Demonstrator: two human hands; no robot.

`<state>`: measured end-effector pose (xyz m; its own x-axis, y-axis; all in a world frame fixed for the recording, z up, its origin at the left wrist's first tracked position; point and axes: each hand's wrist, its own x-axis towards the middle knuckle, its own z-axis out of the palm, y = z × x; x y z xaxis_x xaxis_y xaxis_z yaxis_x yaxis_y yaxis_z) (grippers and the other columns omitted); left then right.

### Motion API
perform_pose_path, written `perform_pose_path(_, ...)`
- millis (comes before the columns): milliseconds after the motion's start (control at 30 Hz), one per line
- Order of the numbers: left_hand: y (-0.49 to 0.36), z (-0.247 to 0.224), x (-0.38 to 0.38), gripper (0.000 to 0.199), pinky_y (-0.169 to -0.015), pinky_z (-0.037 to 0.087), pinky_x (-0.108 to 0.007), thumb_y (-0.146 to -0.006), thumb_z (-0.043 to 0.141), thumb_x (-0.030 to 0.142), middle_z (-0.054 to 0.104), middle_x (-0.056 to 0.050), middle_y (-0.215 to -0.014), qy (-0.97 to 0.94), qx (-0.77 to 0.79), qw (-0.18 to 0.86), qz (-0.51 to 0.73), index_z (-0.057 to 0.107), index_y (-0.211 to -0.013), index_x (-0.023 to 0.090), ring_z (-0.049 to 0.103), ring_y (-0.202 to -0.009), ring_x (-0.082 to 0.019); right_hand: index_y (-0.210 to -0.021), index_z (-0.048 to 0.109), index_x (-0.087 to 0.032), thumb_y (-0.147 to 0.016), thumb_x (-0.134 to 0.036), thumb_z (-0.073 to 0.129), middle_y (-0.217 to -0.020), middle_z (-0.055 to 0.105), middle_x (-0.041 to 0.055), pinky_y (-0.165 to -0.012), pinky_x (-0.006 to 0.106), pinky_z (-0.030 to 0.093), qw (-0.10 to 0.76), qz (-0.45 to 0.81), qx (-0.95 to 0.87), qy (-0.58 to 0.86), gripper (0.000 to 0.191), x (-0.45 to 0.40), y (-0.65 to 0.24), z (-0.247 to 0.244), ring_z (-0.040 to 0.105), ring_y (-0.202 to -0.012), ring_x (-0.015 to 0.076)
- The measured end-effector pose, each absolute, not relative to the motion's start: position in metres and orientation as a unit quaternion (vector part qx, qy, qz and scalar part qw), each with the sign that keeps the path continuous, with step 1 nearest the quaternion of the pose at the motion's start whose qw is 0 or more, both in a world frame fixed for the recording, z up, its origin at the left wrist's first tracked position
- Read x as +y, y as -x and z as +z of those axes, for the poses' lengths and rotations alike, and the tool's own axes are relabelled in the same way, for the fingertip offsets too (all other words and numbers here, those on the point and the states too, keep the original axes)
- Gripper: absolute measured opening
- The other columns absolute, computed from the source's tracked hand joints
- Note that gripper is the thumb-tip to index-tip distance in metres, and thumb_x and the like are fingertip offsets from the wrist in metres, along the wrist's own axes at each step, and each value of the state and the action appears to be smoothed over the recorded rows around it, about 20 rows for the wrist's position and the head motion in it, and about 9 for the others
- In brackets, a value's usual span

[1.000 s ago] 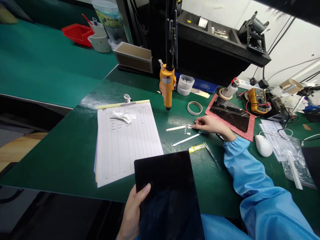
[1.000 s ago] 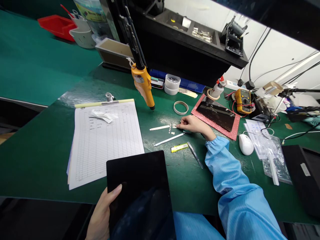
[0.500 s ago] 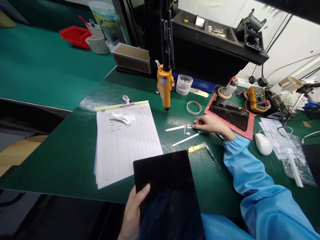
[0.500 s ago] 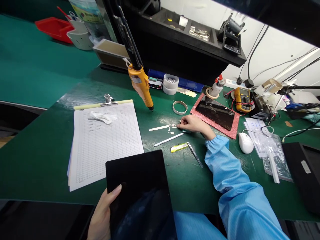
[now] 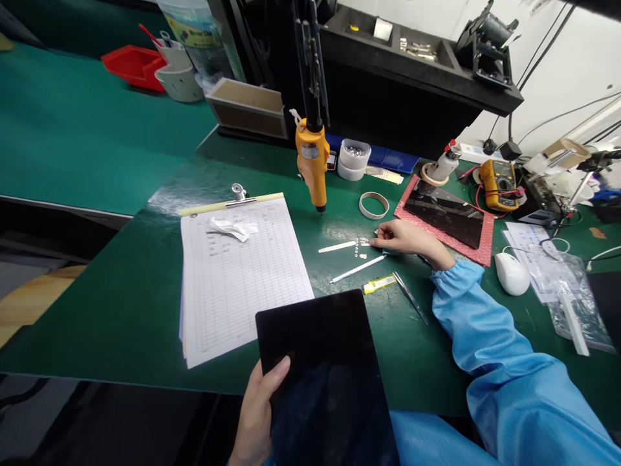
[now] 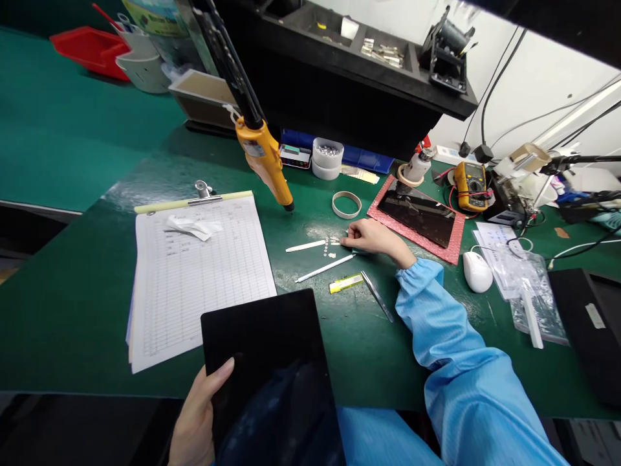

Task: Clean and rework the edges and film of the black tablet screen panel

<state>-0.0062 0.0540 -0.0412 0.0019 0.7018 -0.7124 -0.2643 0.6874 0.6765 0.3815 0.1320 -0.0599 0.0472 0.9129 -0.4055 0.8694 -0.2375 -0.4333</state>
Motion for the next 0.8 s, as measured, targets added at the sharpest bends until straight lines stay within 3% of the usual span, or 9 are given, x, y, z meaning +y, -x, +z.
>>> perform_pose_path(200, 0.010, -0.046, 0.055, 0.038, -0.152, 0.041, -0.054, -0.070, 0.109, 0.050, 0.099, -0.005, -0.120, -0.176, 0.627, 0.674, 0.350, 0.097, -0.097, 0.027, 0.072, -0.163, -0.048, -0.128, 0.080, -0.017, -0.121, -0.054, 0.082, -0.119, 0.081, 0.0055, -0.091, 0.040, 0.073, 0.032, 0.311, -0.610, 0.728, 0.038, 0.133, -0.380, -0.057, 0.080, -0.100, 0.0219)
perform_pose_path(300, 0.011, -0.047, 0.055, 0.037, -0.154, 0.036, -0.056, -0.075, 0.107, 0.054, 0.099, -0.005, -0.124, -0.184, 0.629, 0.667, 0.354, 0.097, -0.097, 0.026, 0.068, -0.169, -0.047, -0.126, 0.080, -0.017, -0.121, -0.054, 0.082, -0.116, 0.081, 0.0050, -0.090, 0.039, 0.073, 0.033, 0.315, -0.606, 0.730, 0.038, 0.134, -0.378, -0.055, 0.080, -0.098, 0.0212)
perform_pose_path(600, 0.013, -0.046, 0.049, 0.027, -0.141, 0.058, -0.053, -0.086, 0.100, 0.049, 0.099, -0.007, -0.111, -0.191, 0.652, 0.646, 0.349, 0.099, -0.101, 0.027, 0.069, -0.168, -0.047, -0.122, 0.080, -0.017, -0.121, -0.054, 0.082, -0.113, 0.080, 0.0040, -0.089, 0.039, 0.072, 0.063, 0.325, -0.616, 0.715, 0.037, 0.134, -0.379, -0.059, 0.079, -0.096, 0.0209)
perform_pose_path(800, 0.020, -0.051, 0.051, 0.045, -0.131, 0.068, -0.057, -0.084, 0.101, 0.049, 0.100, -0.009, -0.112, -0.175, 0.694, 0.631, 0.300, 0.099, -0.122, 0.024, 0.078, -0.156, -0.053, -0.110, 0.077, -0.018, -0.121, -0.056, 0.081, -0.100, 0.076, 0.0004, -0.082, 0.035, 0.068, 0.084, 0.335, -0.621, 0.704, 0.040, 0.131, -0.381, -0.060, 0.074, -0.085, 0.0177)
